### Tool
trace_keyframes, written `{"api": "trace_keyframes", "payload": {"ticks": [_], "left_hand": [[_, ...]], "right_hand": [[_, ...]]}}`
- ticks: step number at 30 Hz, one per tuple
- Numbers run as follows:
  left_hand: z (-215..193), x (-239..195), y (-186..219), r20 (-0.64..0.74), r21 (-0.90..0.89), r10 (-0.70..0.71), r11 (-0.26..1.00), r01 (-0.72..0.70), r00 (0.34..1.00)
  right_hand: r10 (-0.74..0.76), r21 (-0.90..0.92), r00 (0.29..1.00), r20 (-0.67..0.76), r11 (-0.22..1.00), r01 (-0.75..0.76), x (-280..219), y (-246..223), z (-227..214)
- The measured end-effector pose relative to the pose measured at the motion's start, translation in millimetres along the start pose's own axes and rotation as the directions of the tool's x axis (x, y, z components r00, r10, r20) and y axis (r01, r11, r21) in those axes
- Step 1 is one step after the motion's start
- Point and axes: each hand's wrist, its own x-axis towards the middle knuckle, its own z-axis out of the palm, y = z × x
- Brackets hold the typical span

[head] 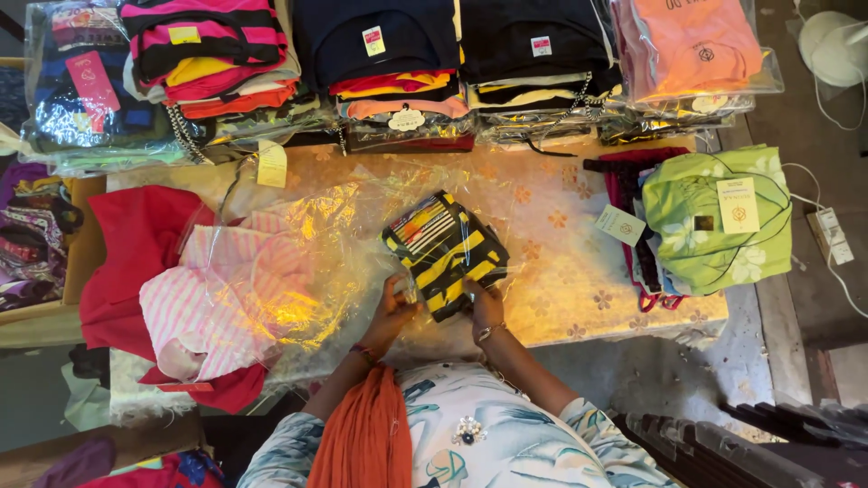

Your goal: The person places folded t-shirts into clear plastic bags on a table. They smooth the items inside the bags and seal them before stacking the packaged shirts on the table.

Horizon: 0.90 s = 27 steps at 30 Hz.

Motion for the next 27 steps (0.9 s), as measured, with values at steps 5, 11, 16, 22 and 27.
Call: {"api": "trace_keyframes", "payload": {"ticks": [5,11,16,22,27], "left_hand": [[4.7,-2.5,35.1,-0.087,-0.181,-0.245,0.957,0.227,0.966],[25.6,-7.9,53.2,-0.147,0.099,-0.245,0.96,0.261,0.958],[84.8,-16.9,95.5,-0.091,0.818,0.044,0.573,0.05,0.995],[105.6,-8.9,106.6,-0.035,0.969,0.052,0.248,0.021,0.998],[121.3,-5.4,119.2,-0.142,0.965,0.023,0.227,0.133,0.99]], "right_hand": [[-0.18,0.046,0.978,0.109,0.983,0.176,-21.5,-59.9,-7.3],[-0.381,0.213,0.906,0.186,0.916,0.341,-68.3,-171.0,-40.8],[-0.598,0.336,0.791,0.134,0.778,0.531,-99.7,-291.6,-46.2],[-0.807,0.495,0.555,0.202,0.573,0.653,-47.9,-432.0,-30.5],[-0.792,0.628,0.605,0.082,0.512,0.586,102.2,-505.6,-49.2]]}}
